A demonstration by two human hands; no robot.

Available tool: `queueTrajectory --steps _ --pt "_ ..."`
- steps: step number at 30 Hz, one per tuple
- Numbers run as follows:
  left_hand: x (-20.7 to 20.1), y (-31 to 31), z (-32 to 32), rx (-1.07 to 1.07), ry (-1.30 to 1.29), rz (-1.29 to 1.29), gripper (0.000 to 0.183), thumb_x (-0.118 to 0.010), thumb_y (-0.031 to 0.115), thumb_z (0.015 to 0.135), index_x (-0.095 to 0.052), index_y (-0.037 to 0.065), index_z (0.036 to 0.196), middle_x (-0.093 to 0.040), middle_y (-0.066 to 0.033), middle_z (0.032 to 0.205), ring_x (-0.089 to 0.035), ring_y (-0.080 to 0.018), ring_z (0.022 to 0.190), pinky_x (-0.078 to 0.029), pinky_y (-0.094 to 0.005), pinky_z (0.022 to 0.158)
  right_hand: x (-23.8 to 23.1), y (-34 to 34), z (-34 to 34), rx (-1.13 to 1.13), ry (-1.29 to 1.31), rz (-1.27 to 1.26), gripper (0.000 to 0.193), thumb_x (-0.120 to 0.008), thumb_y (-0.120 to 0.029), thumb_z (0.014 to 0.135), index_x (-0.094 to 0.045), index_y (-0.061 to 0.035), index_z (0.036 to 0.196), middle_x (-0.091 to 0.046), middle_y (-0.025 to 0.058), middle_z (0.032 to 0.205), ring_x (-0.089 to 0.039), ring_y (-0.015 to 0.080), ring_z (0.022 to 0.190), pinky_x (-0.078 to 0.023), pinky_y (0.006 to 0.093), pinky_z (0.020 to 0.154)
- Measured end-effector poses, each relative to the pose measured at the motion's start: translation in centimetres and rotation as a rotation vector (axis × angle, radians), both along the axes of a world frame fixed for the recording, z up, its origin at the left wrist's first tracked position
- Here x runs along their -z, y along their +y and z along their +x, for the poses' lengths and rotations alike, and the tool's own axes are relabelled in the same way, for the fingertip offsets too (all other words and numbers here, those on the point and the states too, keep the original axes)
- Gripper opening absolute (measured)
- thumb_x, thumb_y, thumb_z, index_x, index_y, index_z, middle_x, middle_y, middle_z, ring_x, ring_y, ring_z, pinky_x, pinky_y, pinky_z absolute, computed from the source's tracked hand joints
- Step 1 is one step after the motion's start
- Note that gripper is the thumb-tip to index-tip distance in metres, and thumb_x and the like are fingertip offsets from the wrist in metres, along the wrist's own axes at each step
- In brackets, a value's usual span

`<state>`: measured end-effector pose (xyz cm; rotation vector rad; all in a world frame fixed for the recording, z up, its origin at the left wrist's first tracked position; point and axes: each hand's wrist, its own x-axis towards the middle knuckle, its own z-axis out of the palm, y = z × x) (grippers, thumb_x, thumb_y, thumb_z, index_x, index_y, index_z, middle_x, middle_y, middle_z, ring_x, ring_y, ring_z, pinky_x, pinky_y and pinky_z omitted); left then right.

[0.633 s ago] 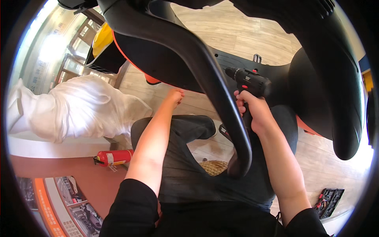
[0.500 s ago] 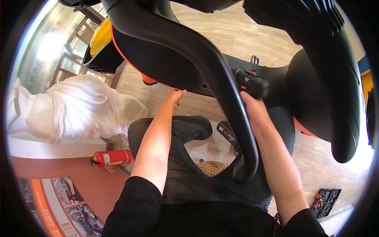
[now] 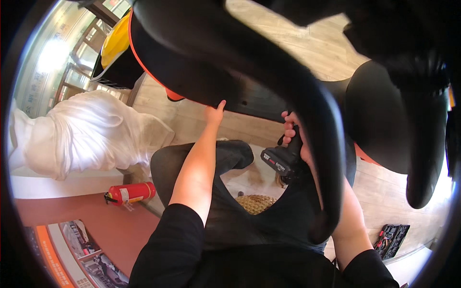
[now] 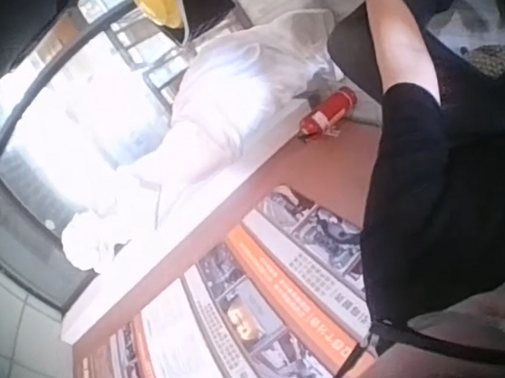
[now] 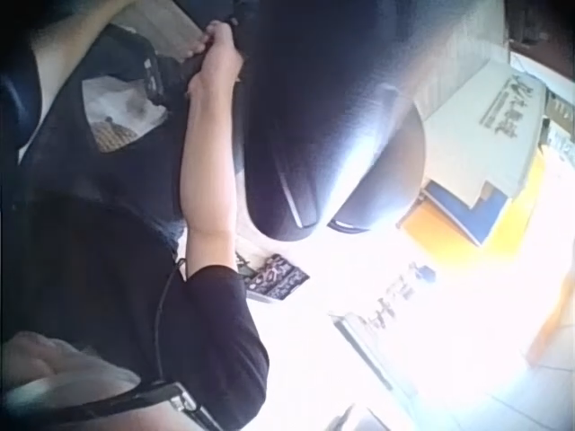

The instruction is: Repairing and assembling parts of an electric scooter using a power drill and other hand tools.

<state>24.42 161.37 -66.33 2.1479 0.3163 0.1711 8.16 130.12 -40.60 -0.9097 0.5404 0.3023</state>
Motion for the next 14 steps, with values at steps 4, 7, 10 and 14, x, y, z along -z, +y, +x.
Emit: queueTrajectory --steps 4,7,10,14 --pt "-0.1 -1.2 -0.4 -0.066 0.122 -0.253 0.046 -0.080 0.040 0.087 -0.072 -0.004 0.099 -0.076 -0.0175 0.087 -0.073 -0.0329 0.087 -0.054 -0.0459 0.079 -1.9 0.7 -0.4 -0.017 -0.005 -0.141 0.012 -0.066 -0.009 0.086 -0.062 -0.0020 0.095 -0.054 0.0015 0.071 -0.050 0.0102 0.057 -0.046 0.0298 0.053" --pt "-0.6 -1.3 -0.7 -0.009 0.179 -0.025 0.047 -0.073 0.044 0.093 -0.072 -0.003 0.091 -0.075 -0.0124 0.077 -0.073 -0.0273 0.079 -0.053 -0.0427 0.078 -0.4 0.1 -0.5 0.009 -0.036 0.002 0.013 -0.067 -0.009 0.086 -0.062 -0.0020 0.095 -0.054 0.0016 0.071 -0.050 0.0102 0.056 -0.046 0.0299 0.052" --pt "-1.1 -1.5 -0.8 0.040 0.220 0.135 0.051 -0.066 0.046 0.096 -0.072 -0.004 0.087 -0.075 -0.0111 0.077 -0.073 -0.0238 0.078 -0.052 -0.0405 0.081 0.3 -0.4 -0.6 0.017 -0.021 0.073 0.010 -0.068 -0.010 0.086 -0.061 -0.0029 0.089 -0.055 0.0020 0.070 -0.051 0.0104 0.056 -0.046 0.0305 0.052" --pt "-0.4 0.3 -0.9 0.074 0.358 -0.131 0.044 -0.069 0.042 0.095 -0.073 -0.002 0.102 -0.079 -0.0143 0.090 -0.075 -0.0228 0.087 -0.053 -0.0401 0.087 -1.0 -0.1 -1.4 -0.006 -0.051 -0.143 0.015 -0.069 -0.011 0.086 -0.058 -0.0060 0.076 -0.056 0.0025 0.068 -0.053 0.0112 0.056 -0.047 0.0312 0.052"
